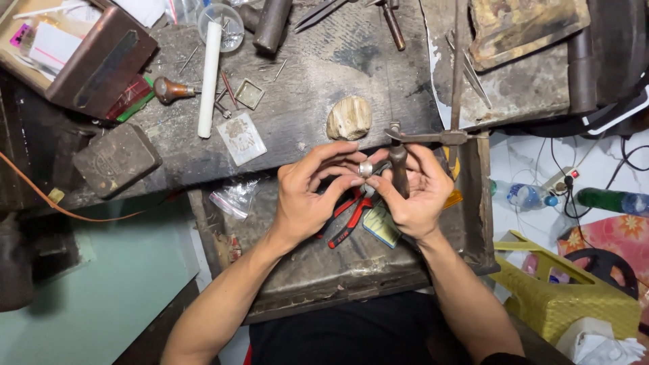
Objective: The person uses a jeweler's saw to cut a small metal ring held against a wooden block. They repeatedly saw the ring, pause to inspect the cut, and resume sawing until the ring is separated.
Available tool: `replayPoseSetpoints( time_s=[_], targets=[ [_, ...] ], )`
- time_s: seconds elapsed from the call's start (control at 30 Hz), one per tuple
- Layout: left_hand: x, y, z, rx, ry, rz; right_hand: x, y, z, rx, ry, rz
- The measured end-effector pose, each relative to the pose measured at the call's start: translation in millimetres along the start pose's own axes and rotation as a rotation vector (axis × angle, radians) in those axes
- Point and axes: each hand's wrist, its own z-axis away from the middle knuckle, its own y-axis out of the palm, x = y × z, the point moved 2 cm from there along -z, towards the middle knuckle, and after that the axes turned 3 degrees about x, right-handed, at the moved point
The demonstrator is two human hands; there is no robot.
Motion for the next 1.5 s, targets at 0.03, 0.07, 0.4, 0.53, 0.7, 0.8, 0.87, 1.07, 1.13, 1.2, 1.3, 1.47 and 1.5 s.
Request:
replayPoseSetpoints(
  time_s=[0.03,0.07,0.4,0.53,0.7,0.8,0.87,1.07,1.13,1.2,1.3,1.47,1.5],
  targets=[
    [0.0,0.1,0.1,-0.002,0.002,-0.003,3.2,1.5,-1.6,0.002,-0.001,-0.002],
    [0.0,0.2,0.1,-0.005,0.001,-0.006,6.5,3.0,-3.3,-0.003,-0.006,0.005],
    [-27.4,-12.2,-8.5,-0.113,0.229,-0.716,-6.1,-2.8,5.0,-0.110,0.042,0.044],
    [-16.8,-23.5,-12.3,-0.113,0.253,-0.870,-10.0,-3.4,6.7,-0.082,0.043,-0.037],
    [2.6,-45.2,-4.4,-0.249,0.200,-0.941,-4.7,-0.4,6.8,-0.018,0.014,0.032],
    [-36.6,-75.1,-23.8,-0.374,0.243,-1.158,0.4,-2.4,7.7,-0.010,-0.011,0.078],
    [-46.9,-90.9,-31.2,-0.380,0.149,-1.175,4.2,-0.3,5.8,-0.003,-0.027,0.109],
    [-23.7,-126.4,-28.3,-0.277,-0.016,-1.279,15.9,10.6,6.2,0.032,-0.100,0.289],
    [-26.4,-124.4,-21.9,-0.291,0.022,-1.271,22.7,16.1,4.9,0.046,-0.118,0.316],
    [-36.1,-119.2,-13.6,-0.259,-0.085,-1.070,23.4,19.5,6.4,0.044,-0.137,0.359],
    [-21.7,-98.4,2.7,-0.184,-0.479,-0.390,38.7,31.2,-2.5,0.093,-0.161,0.394],
    [-25.6,-75.4,7.9,-0.045,-0.630,-0.132,40.8,34.0,1.3,0.145,-0.206,0.324],
    [-26.9,-73.8,7.1,-0.041,-0.648,-0.075,38.6,32.8,3.5,0.153,-0.220,0.330]
  ],
)
